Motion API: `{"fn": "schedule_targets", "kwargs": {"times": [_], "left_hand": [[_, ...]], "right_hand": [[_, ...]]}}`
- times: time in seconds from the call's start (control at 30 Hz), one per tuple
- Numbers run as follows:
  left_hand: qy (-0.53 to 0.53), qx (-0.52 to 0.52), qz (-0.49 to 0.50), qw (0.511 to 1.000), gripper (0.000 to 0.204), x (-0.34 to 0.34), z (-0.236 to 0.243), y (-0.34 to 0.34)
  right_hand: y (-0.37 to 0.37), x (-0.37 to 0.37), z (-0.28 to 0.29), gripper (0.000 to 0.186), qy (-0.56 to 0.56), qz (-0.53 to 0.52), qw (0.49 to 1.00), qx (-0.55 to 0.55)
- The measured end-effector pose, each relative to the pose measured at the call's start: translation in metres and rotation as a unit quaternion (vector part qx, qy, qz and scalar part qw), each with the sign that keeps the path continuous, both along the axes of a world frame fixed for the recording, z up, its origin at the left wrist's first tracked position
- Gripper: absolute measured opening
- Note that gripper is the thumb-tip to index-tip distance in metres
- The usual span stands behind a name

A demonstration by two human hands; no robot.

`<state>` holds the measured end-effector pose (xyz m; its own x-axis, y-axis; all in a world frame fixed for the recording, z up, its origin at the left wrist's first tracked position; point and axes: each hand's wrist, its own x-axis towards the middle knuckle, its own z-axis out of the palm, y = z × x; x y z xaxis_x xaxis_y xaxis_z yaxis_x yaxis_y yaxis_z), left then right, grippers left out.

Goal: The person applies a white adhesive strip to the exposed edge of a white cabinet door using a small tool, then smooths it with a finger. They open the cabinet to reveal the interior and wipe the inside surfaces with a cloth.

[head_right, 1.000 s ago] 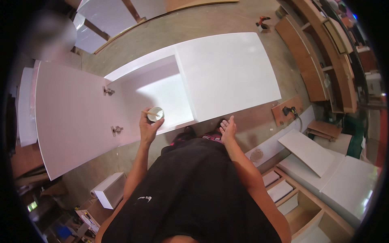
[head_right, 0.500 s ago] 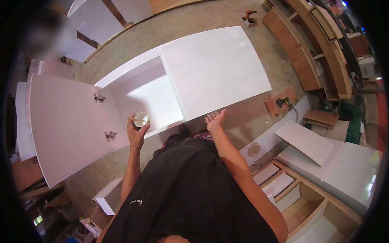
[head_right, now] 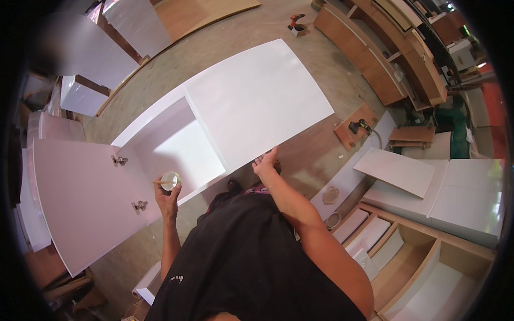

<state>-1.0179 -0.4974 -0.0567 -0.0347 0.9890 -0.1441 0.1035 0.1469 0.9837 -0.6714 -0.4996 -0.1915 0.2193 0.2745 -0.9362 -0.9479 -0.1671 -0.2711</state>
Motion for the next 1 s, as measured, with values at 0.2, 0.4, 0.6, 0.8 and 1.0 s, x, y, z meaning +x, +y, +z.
{"fn": "schedule_targets", "kwargs": {"times": [0.2, 0.4, 0.6, 0.8, 1.0], "left_hand": [[-0.002, -0.001, -0.006, 1.0, 0.06, 0.002, -0.004, 0.0], [-0.009, -0.009, -0.003, 1.0, 0.06, 0.001, -0.008, -0.004], [0.006, -0.015, 0.0, 1.0, 0.061, 0.0, -0.006, -0.004], [0.012, -0.017, 0.015, 1.0, 0.061, -0.001, -0.01, -0.003], [0.022, -0.038, -0.013, 0.999, 0.061, 0.0, -0.008, -0.001]], "right_hand": [[0.002, -0.006, -0.014, 0.121, -0.016, -0.016, 1.0, 0.004], [0.006, -0.011, -0.003, 0.115, -0.006, -0.022, 1.0, 0.0], [0.01, -0.008, 0.007, 0.106, 0.02, -0.039, 0.999, -0.006], [0.01, -0.009, 0.031, 0.103, 0.024, -0.029, 0.999, -0.008], [0.012, -0.011, 0.043, 0.1, 0.034, -0.046, 0.998, 0.003]]}}
